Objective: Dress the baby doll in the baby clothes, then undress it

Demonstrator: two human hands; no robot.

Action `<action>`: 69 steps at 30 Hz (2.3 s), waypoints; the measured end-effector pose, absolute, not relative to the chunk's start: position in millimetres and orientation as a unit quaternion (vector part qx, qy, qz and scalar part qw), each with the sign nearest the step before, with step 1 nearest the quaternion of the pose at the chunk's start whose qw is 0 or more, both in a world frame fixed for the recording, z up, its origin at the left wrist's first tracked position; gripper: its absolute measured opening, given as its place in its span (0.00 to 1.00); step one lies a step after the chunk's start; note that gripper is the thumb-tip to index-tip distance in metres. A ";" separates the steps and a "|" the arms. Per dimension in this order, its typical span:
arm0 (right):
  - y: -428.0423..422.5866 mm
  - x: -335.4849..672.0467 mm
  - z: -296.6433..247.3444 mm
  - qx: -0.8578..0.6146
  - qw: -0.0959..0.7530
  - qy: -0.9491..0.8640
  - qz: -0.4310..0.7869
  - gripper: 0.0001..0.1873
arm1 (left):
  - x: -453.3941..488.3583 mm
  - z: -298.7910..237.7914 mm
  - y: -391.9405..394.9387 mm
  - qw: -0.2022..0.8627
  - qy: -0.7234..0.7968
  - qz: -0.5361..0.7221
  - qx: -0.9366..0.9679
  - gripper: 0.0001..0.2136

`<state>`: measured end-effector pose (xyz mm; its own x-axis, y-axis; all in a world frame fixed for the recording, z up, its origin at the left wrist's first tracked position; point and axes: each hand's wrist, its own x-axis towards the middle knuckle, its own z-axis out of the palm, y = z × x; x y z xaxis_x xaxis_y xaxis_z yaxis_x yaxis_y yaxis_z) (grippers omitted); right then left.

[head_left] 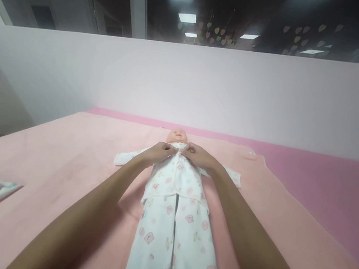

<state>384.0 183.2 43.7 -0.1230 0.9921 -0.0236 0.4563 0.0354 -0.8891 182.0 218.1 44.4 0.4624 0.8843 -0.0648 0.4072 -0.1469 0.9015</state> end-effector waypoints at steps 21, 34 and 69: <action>193.5 397.0 22.1 -0.566 0.365 -0.602 0.430 0.29 | 182.3 24.4 229.4 0.518 0.438 0.303 0.669 0.19; 187.8 383.0 26.1 -0.612 0.361 -0.570 0.412 0.17 | 187.8 9.0 231.7 0.497 0.429 0.331 0.678 0.18; 232.0 381.9 37.5 -0.652 0.302 -0.607 0.340 0.15 | 207.4 21.2 263.6 0.430 0.515 0.338 0.660 0.10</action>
